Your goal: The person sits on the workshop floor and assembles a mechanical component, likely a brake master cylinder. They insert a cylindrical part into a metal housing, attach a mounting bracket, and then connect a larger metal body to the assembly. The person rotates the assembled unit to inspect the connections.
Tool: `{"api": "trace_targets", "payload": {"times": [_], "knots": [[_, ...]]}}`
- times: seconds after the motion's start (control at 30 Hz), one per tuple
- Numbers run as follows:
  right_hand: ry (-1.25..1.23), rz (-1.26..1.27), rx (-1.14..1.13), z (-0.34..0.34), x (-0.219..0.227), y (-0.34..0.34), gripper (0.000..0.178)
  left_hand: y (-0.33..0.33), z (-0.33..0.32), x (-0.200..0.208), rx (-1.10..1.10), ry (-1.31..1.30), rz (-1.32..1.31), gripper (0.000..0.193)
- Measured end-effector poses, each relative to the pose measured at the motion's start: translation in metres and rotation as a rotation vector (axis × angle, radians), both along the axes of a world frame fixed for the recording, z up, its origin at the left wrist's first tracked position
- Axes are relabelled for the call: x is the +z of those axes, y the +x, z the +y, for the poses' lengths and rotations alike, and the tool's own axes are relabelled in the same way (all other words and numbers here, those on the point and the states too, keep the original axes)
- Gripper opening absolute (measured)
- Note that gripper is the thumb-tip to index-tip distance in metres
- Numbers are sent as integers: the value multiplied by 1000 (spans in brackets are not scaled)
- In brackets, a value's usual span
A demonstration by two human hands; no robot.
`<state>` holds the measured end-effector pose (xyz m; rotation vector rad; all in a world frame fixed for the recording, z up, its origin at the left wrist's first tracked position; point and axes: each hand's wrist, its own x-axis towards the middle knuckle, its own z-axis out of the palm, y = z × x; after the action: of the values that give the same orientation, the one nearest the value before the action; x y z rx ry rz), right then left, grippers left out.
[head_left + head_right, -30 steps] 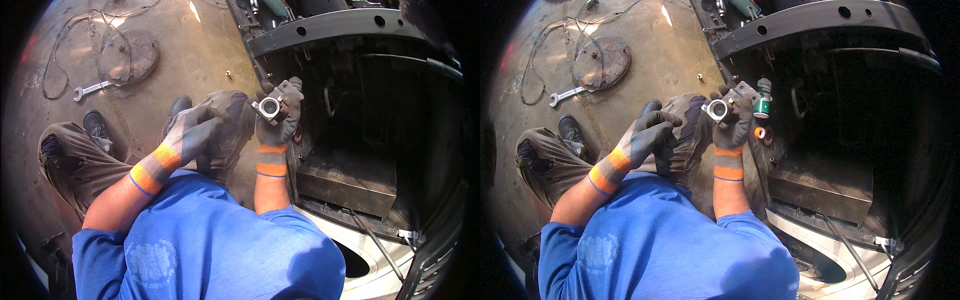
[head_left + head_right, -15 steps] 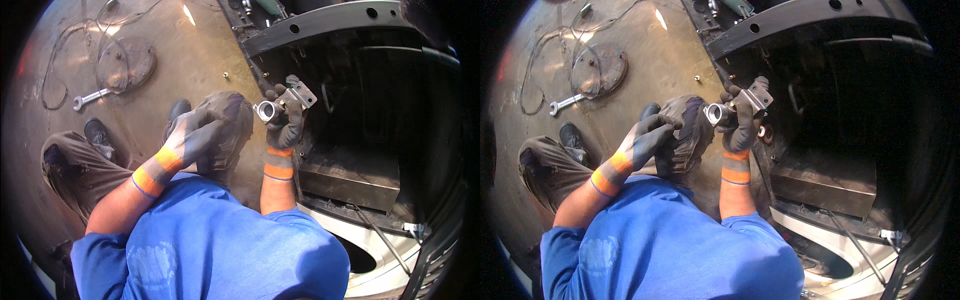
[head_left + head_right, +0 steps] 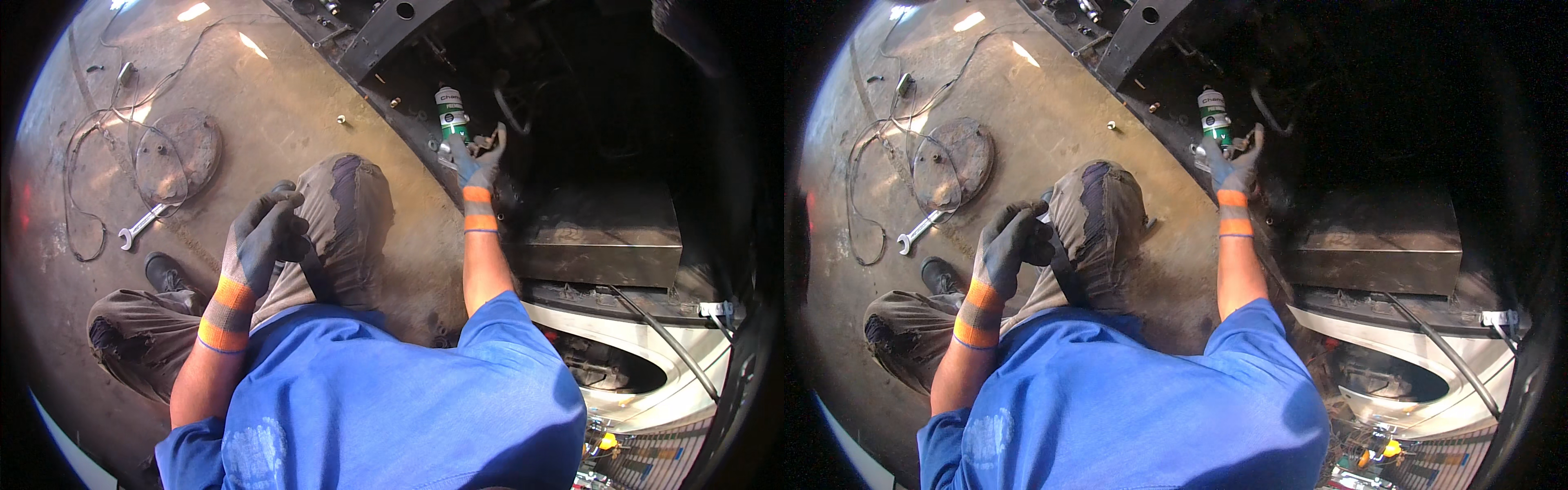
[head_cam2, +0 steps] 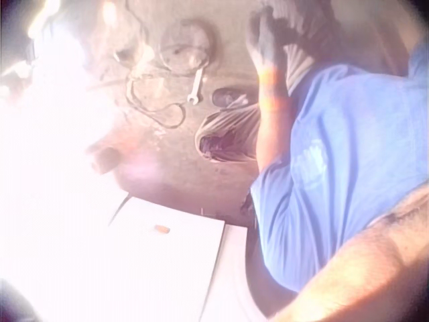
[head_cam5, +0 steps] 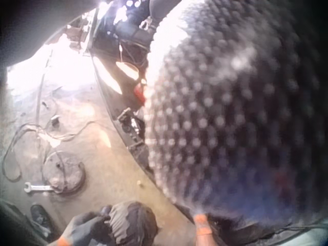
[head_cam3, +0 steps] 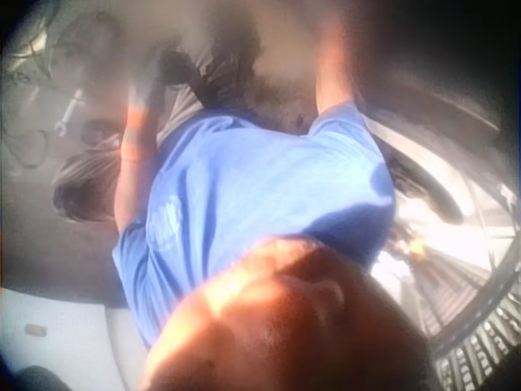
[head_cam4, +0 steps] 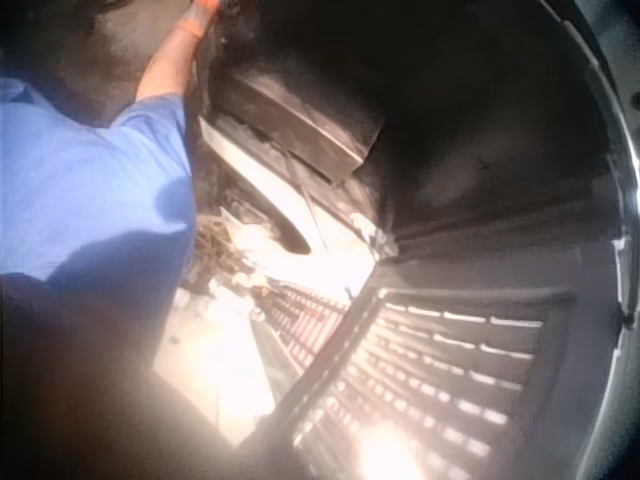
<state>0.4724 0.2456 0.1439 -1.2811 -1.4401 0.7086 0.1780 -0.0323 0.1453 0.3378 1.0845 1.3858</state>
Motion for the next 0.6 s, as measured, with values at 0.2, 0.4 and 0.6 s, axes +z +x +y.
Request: {"api": "trace_targets", "payload": {"times": [0.2, 0.4, 0.6], "knots": [[11, -90, 67, 27, -24, -18, 112, -3, -4, 4, 7, -84, 44, 32], [99, -145, 14, 39, -41, -23, 110, -8, -5, -4, 6, -119, 131, 37], [106, -326, 6, 30, -35, -35, 102, -9, -2, -8, 26, -145, 90, 36]]}}
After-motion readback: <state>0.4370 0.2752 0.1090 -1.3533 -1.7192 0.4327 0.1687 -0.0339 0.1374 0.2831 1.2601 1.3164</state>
